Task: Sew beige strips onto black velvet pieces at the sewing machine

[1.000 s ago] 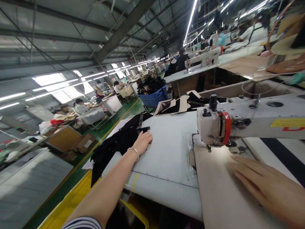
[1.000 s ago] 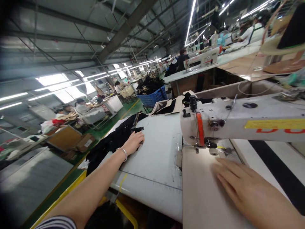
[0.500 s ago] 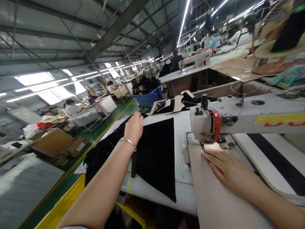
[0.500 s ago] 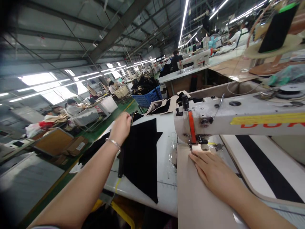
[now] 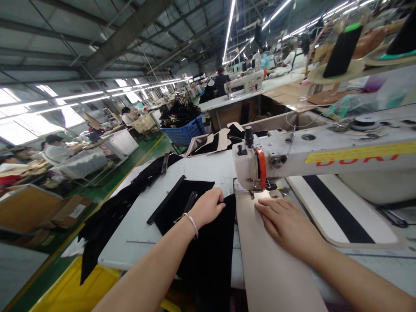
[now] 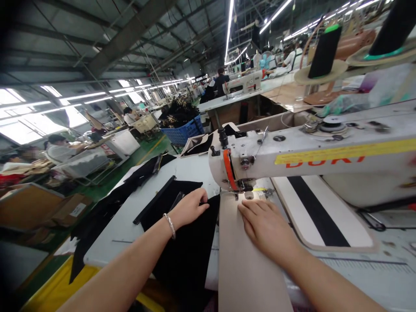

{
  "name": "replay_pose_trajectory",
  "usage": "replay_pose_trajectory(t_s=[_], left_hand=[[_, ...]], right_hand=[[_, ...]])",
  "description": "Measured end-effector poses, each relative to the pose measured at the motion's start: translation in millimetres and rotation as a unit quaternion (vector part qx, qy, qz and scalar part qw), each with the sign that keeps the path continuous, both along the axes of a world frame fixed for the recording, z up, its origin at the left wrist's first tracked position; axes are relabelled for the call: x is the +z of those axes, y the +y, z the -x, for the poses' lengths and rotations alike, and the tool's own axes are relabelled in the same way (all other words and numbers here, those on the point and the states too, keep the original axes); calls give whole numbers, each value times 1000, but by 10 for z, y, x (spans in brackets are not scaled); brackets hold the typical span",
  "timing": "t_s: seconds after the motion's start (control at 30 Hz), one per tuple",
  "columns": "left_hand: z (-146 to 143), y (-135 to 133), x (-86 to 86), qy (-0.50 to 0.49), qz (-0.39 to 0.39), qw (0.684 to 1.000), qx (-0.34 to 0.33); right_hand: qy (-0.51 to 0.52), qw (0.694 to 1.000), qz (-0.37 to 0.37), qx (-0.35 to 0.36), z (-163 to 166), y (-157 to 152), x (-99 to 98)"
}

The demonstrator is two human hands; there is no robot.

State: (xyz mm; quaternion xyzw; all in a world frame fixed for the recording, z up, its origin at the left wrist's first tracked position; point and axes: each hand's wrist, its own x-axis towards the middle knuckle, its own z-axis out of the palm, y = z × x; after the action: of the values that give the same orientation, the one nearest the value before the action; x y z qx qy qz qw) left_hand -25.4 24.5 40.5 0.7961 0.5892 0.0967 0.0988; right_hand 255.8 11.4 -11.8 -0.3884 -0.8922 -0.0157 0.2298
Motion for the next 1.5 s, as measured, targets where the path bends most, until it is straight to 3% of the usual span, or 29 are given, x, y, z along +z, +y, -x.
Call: replay_pose_trajectory(t_s=[0.13,0.23,0.33,0.43,0.5,0.53,0.6,0.73,0.8,0.87,0.97,1.5], left_hand=[[-30,51,5,-21,42,999,-12],[121,-3,164,-35,47,998,5],[422,-186,616,-138,37,987,71],[640,-391,1175,-317,41,933,165],[603,-459,1386,-364,63,911,184],[517,-461,1399,-360,76,913,176],[235,-400,1221,-316,97,935,127],[-436,-152,406,-232,122,965,-10],[-654,-56,60,-200,96,975,2],[-756,2,-128,-177,50,983,23],[-774,55,-182,-154,12,988,22],[-797,208,-285,-137,-17,990,40]], right_hand=[[3,1000,2,-1,6,-12,35],[5,1000,2,1,10,-14,47],[6,1000,4,-1,15,-20,47],[5,1000,7,-5,21,-26,46],[2,1000,8,-6,25,-31,50],[0,1000,8,-6,26,-33,54],[-3,1000,7,-5,27,-37,63],[-7,1000,6,-2,16,-38,69],[-8,1000,8,-3,6,-33,65],[-11,1000,11,-3,-1,-25,64],[-16,1000,14,0,1,-18,74],[-43,999,24,-18,27,-14,86]])
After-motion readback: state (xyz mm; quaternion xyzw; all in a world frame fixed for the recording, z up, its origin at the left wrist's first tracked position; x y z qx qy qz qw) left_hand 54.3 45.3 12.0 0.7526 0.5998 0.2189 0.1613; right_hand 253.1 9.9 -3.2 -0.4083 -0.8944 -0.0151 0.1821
